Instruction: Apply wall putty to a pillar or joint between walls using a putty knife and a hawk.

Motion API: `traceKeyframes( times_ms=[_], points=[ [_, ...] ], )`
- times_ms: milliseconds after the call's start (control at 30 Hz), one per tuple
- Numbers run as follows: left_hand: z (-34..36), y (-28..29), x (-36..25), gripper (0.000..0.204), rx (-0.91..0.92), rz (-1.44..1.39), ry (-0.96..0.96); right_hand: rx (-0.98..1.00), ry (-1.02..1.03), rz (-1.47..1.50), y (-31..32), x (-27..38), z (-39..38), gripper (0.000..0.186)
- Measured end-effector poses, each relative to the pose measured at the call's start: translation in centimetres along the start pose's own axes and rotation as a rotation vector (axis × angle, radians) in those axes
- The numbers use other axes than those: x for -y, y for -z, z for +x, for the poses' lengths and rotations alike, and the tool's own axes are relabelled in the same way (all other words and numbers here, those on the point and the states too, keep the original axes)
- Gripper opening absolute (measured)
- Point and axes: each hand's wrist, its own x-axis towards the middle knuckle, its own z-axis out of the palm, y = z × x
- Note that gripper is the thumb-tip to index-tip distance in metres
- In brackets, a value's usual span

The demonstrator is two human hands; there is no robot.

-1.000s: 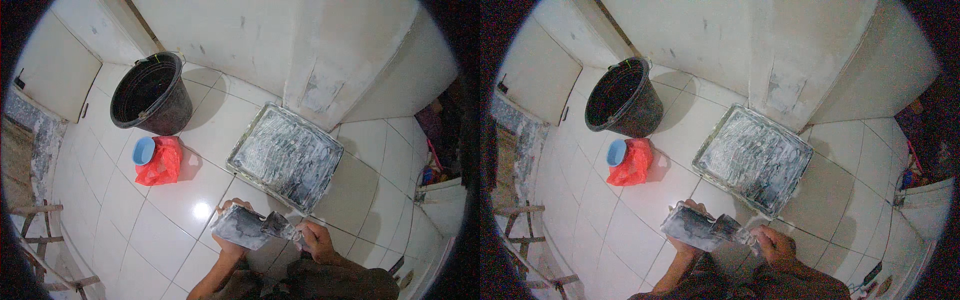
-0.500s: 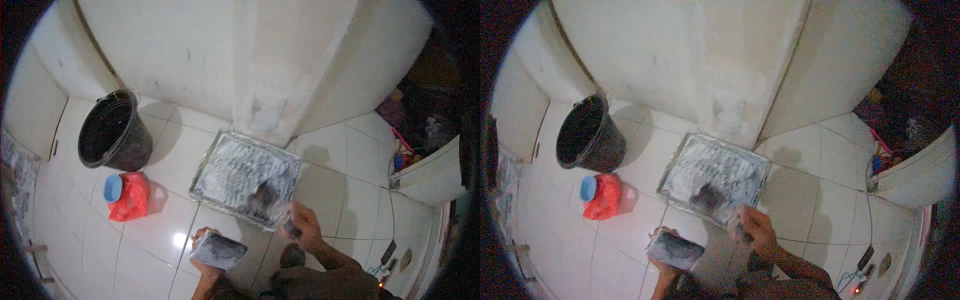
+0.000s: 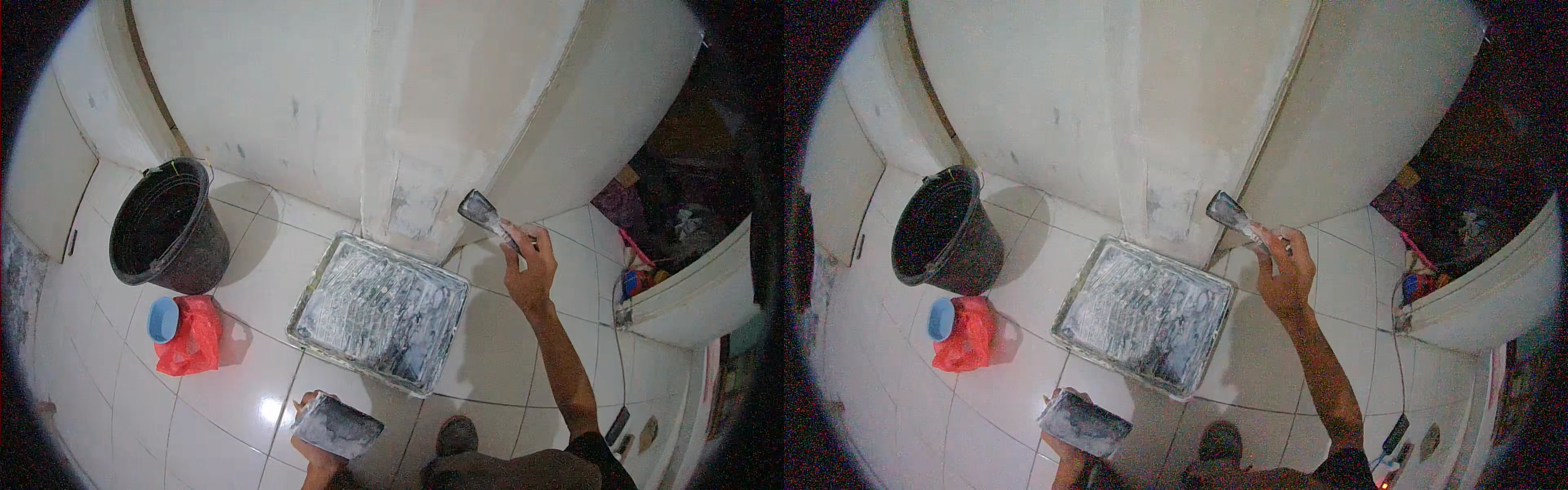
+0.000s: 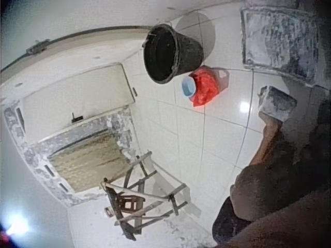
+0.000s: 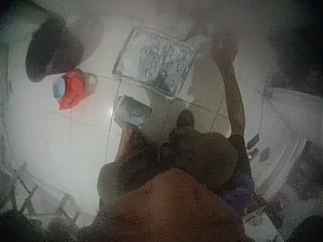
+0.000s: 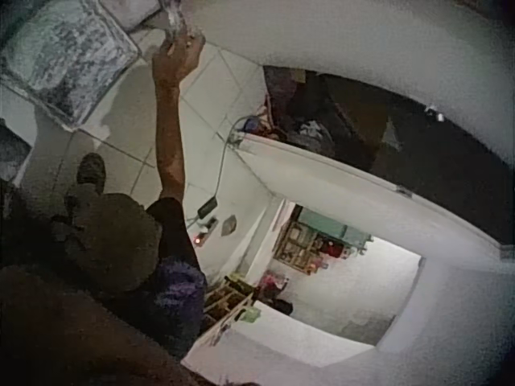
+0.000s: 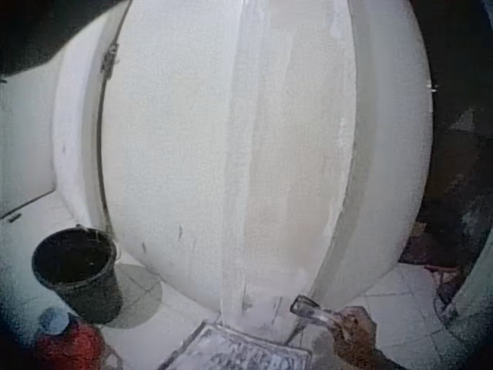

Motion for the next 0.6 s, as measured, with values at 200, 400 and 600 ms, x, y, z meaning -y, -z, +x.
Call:
traceKeyframes(
  times_ms=[200, 400, 600],
  points=[
    [0.2, 0.1, 0.1, 0.035, 0.263, -0.734, 0.07, 0.023, 0.073, -0.099, -0.2, -0.1, 1.3, 0.045],
    [-0.1, 0.1, 0.5, 0.038, 0.099, -0.422, 0.043, 0.048, 0.096, -0.181, -1.2, -1.0, 1.7, 0.047],
    [0.1, -0.2, -0.2, 0.037, 0.179, -0.469, 0.023, 0.035, -0.028, -0.222, -0.5, -0.9, 0.1, 0.048]
  ],
)
